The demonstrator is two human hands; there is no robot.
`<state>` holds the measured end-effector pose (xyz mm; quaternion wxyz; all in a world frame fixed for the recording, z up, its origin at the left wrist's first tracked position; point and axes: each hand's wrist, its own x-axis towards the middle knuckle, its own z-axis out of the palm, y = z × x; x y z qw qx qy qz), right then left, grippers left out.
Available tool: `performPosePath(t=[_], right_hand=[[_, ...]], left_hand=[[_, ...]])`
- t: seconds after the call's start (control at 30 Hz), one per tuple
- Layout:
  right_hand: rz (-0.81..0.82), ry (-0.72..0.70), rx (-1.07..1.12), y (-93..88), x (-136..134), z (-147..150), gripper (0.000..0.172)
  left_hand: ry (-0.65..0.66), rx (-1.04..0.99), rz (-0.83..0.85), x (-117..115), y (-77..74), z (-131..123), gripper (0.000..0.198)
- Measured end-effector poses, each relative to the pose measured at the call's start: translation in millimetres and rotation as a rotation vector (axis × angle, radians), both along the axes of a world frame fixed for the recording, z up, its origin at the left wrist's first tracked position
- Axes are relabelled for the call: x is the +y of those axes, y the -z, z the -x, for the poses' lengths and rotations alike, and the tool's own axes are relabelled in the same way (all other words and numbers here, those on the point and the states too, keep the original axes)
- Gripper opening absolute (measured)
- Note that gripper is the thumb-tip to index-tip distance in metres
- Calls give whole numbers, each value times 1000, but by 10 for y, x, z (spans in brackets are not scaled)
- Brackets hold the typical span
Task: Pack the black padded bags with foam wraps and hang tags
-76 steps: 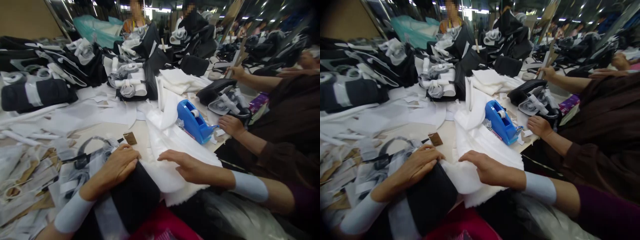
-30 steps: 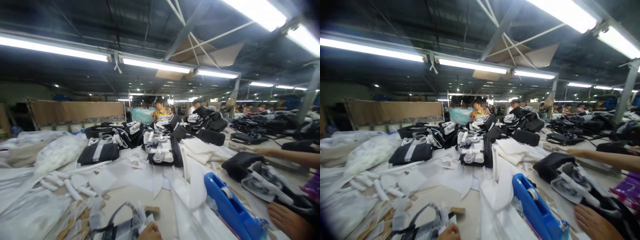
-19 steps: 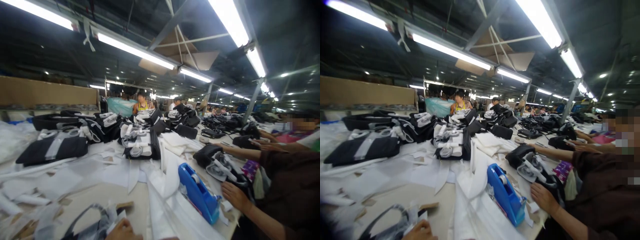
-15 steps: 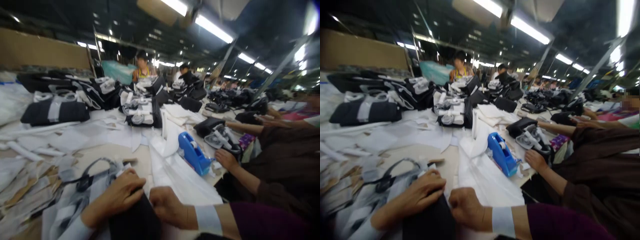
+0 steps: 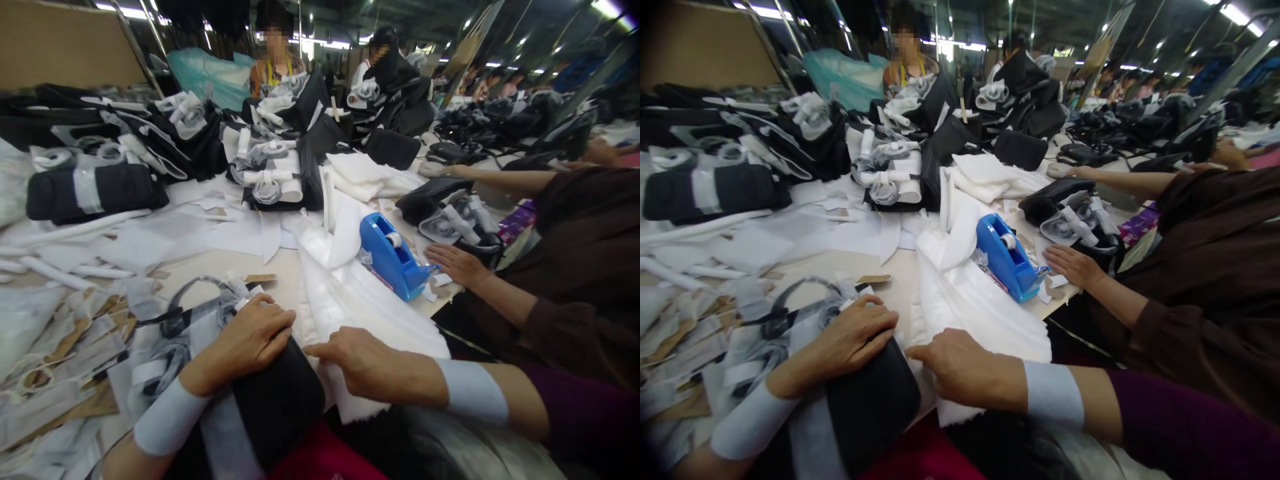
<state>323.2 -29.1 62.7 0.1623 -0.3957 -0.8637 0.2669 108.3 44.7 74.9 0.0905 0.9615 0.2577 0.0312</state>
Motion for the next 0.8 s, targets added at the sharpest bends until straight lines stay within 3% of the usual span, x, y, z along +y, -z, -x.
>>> performPosePath(t=[0.07, 0.13, 0.23, 0.33, 0.4, 0.5, 0.6, 0.67, 0.73, 0.8], right_hand=[[-183, 7, 71, -130, 40, 96, 42], [-349, -14, 218, -94, 83, 311, 29], [-463, 92, 358, 220, 99, 654, 18], [-443, 218, 444, 537, 69, 792, 25], [-433, 236, 425, 632, 49, 780, 41], [-435, 226, 343, 662, 31, 730, 62], [-410, 228, 316, 702, 31, 702, 61], [-357, 226, 328, 745, 41, 691, 58], [-284, 219, 339, 766, 52, 684, 54], [-230, 216, 333, 746, 61, 680, 53]], left_hand=[[-13, -25, 1, 0, 21, -1, 20], [0, -62, 7, -5, 39, 28, 20], [-17, -134, 74, -25, 59, 103, 15], [-103, -367, 166, -32, 47, 164, 38], [-110, -531, 69, -47, -2, 209, 47], [-189, -559, -306, -213, -104, 366, 40], [-555, -536, -605, -654, -54, 665, 41], [-913, -585, -664, -1043, 132, 894, 39], [-1175, -619, -581, -1408, 392, 1086, 40], [-1304, -702, -397, -1676, 638, 1197, 47]])
